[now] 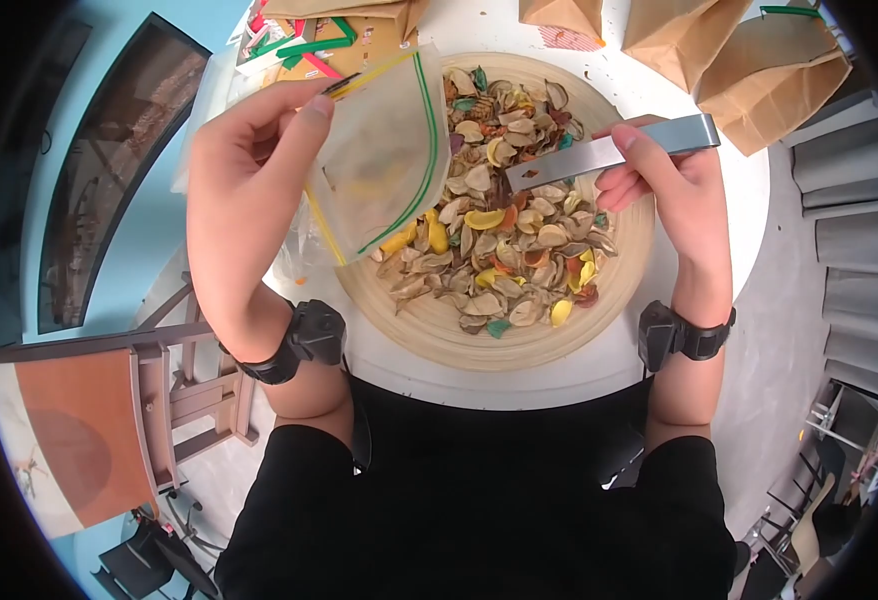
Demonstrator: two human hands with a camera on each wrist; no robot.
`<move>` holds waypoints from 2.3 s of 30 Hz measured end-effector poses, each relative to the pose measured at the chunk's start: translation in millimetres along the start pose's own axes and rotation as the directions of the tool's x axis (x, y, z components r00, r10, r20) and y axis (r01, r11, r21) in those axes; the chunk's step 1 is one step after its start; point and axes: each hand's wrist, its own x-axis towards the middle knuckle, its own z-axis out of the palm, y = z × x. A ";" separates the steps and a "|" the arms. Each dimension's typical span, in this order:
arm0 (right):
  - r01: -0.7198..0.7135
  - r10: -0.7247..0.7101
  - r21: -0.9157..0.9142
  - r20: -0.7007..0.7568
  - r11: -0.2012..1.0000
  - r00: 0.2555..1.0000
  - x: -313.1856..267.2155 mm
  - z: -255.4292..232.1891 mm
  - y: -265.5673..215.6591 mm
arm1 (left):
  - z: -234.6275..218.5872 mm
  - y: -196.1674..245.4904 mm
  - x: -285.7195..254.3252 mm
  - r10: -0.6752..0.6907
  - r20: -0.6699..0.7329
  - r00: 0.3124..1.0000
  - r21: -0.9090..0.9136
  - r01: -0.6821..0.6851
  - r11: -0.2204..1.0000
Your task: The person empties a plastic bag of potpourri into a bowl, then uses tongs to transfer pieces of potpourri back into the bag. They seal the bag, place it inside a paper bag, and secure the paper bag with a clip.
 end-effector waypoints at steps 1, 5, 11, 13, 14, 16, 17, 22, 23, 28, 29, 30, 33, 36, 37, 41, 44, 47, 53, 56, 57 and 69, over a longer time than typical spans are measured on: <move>0.008 -0.008 0.001 0.001 1.000 1.000 -0.2 -0.4 -0.8 | 0.9 -0.3 -0.1 -0.007 0.005 1.000 -0.001 0.007 1.000; 0.072 -0.072 0.049 -0.004 0.996 0.997 -0.8 -6.8 -3.5 | 5.6 0.8 -2.1 -0.010 0.036 0.999 -0.016 0.010 1.000; 0.339 -0.346 0.188 0.005 0.922 0.938 -19.1 27.4 -17.2 | 9.5 -2.5 -3.2 0.039 0.056 0.998 0.065 -0.042 0.997; 0.447 -0.451 0.117 0.014 0.887 0.892 -21.2 34.1 -13.6 | 9.0 -2.0 -2.4 0.021 0.050 0.999 0.068 -0.024 0.997; 0.383 -0.381 0.211 -0.052 0.899 0.923 -19.3 30.0 -14.8 | 8.3 -1.4 -1.4 0.015 0.044 0.999 0.057 -0.018 0.998; 0.373 -0.346 0.174 -0.167 0.912 0.923 -5.0 4.8 -9.1 | 3.0 -2.8 -0.3 0.002 0.026 1.000 0.027 -0.003 1.000; 0.338 -0.300 0.159 -0.222 0.928 0.928 1.0 -8.6 -6.8 | 2.0 -2.9 -0.1 0.001 0.019 1.000 0.029 -0.002 1.000; 0.081 -0.094 -0.056 -0.306 0.995 0.947 16.9 -35.7 1.0 | 0.7 -2.0 -0.5 -0.012 0.012 1.000 0.009 0.012 1.000; 0.038 -0.053 -0.056 -0.289 0.998 0.956 17.7 -36.6 2.1 | 1.7 -2.8 -0.1 -0.006 0.014 1.000 0.004 0.006 1.000; -0.017 0.017 -0.007 -0.073 1.000 0.997 15.7 -22.1 4.5 | 7.5 -5.1 2.0 0.002 0.021 1.000 0.013 -0.002 1.000; -0.011 0.010 -0.021 -0.049 1.000 0.999 13.8 -17.1 4.3 | 7.5 -5.2 2.1 -0.009 0.025 1.000 0.015 0.008 1.000; -0.002 0.001 -0.035 -0.024 0.999 1.000 12.0 -11.6 4.2 | 7.2 -4.9 2.5 -0.018 0.028 0.999 0.018 0.017 1.000; 0.009 -0.007 -0.047 0.024 0.999 1.000 9.4 -1.0 3.2 | 5.5 -5.1 2.9 -0.027 0.027 0.999 0.030 0.026 0.999; 0.014 -0.013 -0.038 0.027 0.999 1.000 7.1 -5.1 5.0 | 14.1 0.7 4.4 -0.025 0.021 0.999 0.033 0.024 0.999; 0.013 -0.012 -0.031 0.031 0.999 0.999 6.6 -3.8 4.8 | 14.6 0.7 4.4 -0.026 0.016 1.000 0.032 0.025 0.999; 0.026 -0.026 0.008 0.011 1.000 1.000 4.0 -2.7 2.7 | 14.5 -4.4 5.7 -0.010 0.041 0.999 0.016 0.009 1.000; 0.068 -0.066 0.023 -0.067 0.997 0.996 0.7 -2.2 -8.7 | 13.1 -3.7 5.5 0.006 0.045 0.999 0.023 -0.007 1.000; 0.158 -0.147 0.134 -0.087 0.978 0.985 -1.7 7.3 -21.0 | 12.4 -5.6 6.4 0.032 0.029 0.999 0.021 -0.032 0.999; 0.327 -0.336 0.161 0.031 0.931 0.941 -10.9 45.1 -40.2 | 1.1 -7.2 8.7 0.049 -0.005 0.999 -0.006 -0.049 0.999; 0.459 -0.459 0.139 -0.037 0.877 0.888 -9.1 28.9 -48.3 | -18.0 -11.8 6.3 0.061 -0.105 0.993 -0.039 -0.065 0.997; 0.475 -0.474 0.134 -0.047 0.870 0.880 -6.0 22.4 -52.8 | -23.6 -12.3 6.3 0.077 -0.167 0.983 -0.050 -0.087 0.995; 0.401 -0.288 -0.451 0.300 0.797 0.909 10.8 97.2 -54.2 | -77.9 -18.6 -7.6 0.101 -0.568 0.817 -0.125 -0.207 0.970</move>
